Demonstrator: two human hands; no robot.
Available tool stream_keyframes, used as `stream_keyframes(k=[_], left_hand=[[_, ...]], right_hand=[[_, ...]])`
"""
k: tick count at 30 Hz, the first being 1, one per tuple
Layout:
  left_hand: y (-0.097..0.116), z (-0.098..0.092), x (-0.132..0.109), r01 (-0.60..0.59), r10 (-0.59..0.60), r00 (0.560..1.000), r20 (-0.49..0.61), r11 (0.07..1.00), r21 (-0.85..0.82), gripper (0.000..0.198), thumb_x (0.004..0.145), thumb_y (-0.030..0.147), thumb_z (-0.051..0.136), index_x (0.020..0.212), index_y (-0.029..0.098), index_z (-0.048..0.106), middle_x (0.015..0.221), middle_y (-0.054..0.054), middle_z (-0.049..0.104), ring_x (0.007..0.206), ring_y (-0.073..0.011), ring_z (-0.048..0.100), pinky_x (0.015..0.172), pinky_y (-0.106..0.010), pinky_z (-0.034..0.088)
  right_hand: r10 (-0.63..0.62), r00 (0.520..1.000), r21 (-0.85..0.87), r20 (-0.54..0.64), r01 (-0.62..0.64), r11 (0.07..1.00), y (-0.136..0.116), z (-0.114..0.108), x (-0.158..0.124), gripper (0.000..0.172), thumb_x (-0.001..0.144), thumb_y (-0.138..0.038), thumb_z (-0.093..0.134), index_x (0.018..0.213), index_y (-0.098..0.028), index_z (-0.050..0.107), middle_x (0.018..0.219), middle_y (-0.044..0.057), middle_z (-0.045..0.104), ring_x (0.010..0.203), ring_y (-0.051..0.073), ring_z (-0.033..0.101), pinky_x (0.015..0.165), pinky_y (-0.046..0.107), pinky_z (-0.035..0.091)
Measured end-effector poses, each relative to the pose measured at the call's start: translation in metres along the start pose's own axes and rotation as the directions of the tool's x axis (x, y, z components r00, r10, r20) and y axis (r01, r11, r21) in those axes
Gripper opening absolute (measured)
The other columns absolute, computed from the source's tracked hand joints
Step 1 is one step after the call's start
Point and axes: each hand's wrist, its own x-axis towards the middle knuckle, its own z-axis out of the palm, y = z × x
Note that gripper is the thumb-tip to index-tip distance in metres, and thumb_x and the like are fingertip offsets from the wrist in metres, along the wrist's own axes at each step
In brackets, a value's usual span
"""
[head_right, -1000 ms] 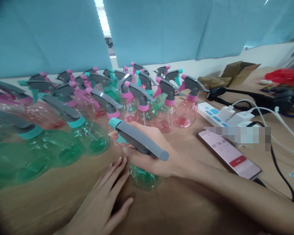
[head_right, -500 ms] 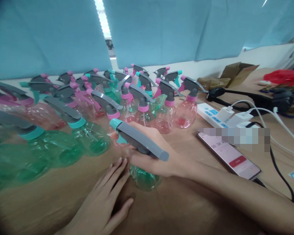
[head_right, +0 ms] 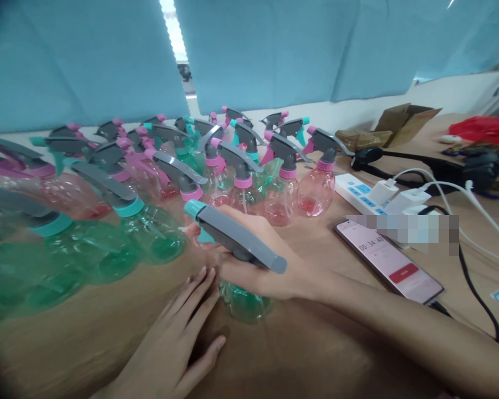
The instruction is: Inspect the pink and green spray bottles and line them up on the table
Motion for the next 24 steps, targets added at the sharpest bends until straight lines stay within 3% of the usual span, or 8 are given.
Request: stream_keyframes(k=[7, 14, 21, 24], left_hand=[[0.000, -0.001, 0.001, 0.014, -0.013, 1.000, 0.016, 0.999, -0.035, 0.057, 0.089, 0.033, 0.054, 0.140, 0.010, 0.039, 0.151, -0.016, 0.031, 0.137, -0.0342, 0.028, 0.104, -0.052, 0.038], [0.000, 0.001, 0.001, -0.012, 0.012, 1.000, 0.005, 1.000, -0.001, 0.059, 0.089, 0.032, 0.055, 0.139, 0.005, 0.039, 0.150, -0.020, 0.031, 0.137, -0.0356, 0.028, 0.102, -0.052, 0.039], [0.000, -0.001, 0.001, -0.005, 0.005, 1.000, 0.013, 1.000, 0.001, 0.058, 0.089, 0.032, 0.054, 0.139, 0.006, 0.039, 0.150, -0.020, 0.032, 0.136, -0.0357, 0.030, 0.103, -0.052, 0.039], [0.000, -0.002, 0.001, 0.001, -0.001, 1.000, 0.013, 1.000, -0.013, 0.059, 0.089, 0.032, 0.055, 0.139, 0.007, 0.039, 0.150, -0.019, 0.032, 0.137, -0.0354, 0.029, 0.103, -0.052, 0.039]], right_hand=[[0.006, 1.000, 0.119, 0.017, -0.008, 0.993, -0.001, 0.003, 0.002, 0.049, 0.074, -0.012, 0.051, 0.121, -0.026, 0.057, 0.088, 0.000, 0.068, 0.070, 0.015, 0.062, 0.064, 0.026, 0.053], [-0.028, 1.000, 0.103, 0.000, 0.028, 0.994, 0.003, 0.005, 0.002, 0.045, 0.075, -0.015, 0.048, 0.118, -0.024, 0.058, 0.077, -0.003, 0.062, 0.053, 0.010, 0.048, 0.053, 0.022, 0.050], [0.045, 0.999, -0.012, -0.025, -0.046, 0.999, -0.007, 0.001, 0.002, 0.023, 0.068, -0.009, 0.052, 0.083, -0.024, 0.062, 0.061, -0.006, 0.053, 0.049, 0.009, 0.045, 0.044, 0.018, 0.042], [0.030, 0.999, -0.025, -0.026, -0.030, 0.999, -0.011, -0.001, 0.004, 0.023, 0.067, -0.010, 0.050, 0.081, -0.025, 0.060, 0.060, -0.006, 0.052, 0.048, 0.009, 0.044, 0.043, 0.018, 0.041]])
